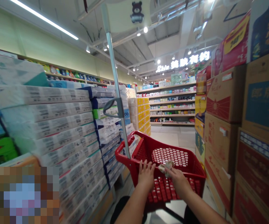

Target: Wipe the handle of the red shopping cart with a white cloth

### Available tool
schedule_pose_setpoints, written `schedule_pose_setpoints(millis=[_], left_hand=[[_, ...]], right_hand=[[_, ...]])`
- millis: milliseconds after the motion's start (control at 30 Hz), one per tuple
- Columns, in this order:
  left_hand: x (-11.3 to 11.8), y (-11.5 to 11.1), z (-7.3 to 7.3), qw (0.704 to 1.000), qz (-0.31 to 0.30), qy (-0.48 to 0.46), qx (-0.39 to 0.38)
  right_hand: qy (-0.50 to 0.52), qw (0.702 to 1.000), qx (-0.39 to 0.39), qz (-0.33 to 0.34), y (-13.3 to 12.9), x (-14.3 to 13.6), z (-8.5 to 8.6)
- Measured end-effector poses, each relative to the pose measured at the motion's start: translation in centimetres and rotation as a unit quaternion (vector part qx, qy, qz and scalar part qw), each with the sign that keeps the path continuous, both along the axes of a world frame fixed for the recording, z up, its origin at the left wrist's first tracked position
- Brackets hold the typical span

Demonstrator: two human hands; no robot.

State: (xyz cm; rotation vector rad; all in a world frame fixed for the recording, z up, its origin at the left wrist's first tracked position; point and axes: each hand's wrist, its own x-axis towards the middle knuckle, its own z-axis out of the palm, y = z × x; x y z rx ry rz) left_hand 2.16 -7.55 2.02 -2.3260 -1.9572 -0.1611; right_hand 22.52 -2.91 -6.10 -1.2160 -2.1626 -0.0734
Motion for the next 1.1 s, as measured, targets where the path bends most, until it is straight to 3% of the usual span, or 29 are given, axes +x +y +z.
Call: schedule_pose_setpoints(millis=[133, 233, 367, 600, 733, 833, 900, 1033, 1100], left_hand=[[0.0, -0.3, 0.1, 1.0, 0.004, 0.002, -0.004], [0.3, -0.2, 0.2, 1.0, 0.016, 0.017, -0.01], [0.2, -0.2, 0.3, 1.0, 0.015, 0.025, -0.011], [0.0, -0.5, 0.1, 1.0, 0.009, 0.025, -0.003], [0.4, -0.1, 0.1, 0.999, 0.019, 0.025, -0.007], [0.3, 0.1, 0.0, 1.0, 0.01, 0.025, 0.002], [0.2, 0.1, -0.2, 1.0, 0.003, 0.025, 0.014], [0.2, -0.2, -0.3, 0.999, 0.01, 0.028, 0.016], [0.4, -0.2, -0.3, 0.999, 0.016, 0.032, 0.01]], right_hand=[[-0.003, 0.999, -0.013, -0.032, 0.0, 2.2, -0.3], [-0.004, 0.998, -0.027, -0.063, -0.5, 1.3, 0.5], [-0.014, 0.999, -0.035, -0.001, -0.9, -0.7, 1.8], [-0.003, 1.0, -0.028, -0.001, 0.4, 3.5, -0.3], [-0.002, 0.999, -0.035, -0.041, 0.4, 1.9, 0.0], [-0.011, 0.999, -0.033, 0.019, 0.4, 0.9, 0.6], [-0.018, 0.999, -0.036, 0.029, 0.4, 1.3, 0.6], [-0.02, 0.999, -0.027, -0.032, 0.1, 2.3, 0.3], [-0.022, 0.999, -0.009, -0.025, -0.2, 2.0, 0.4]])
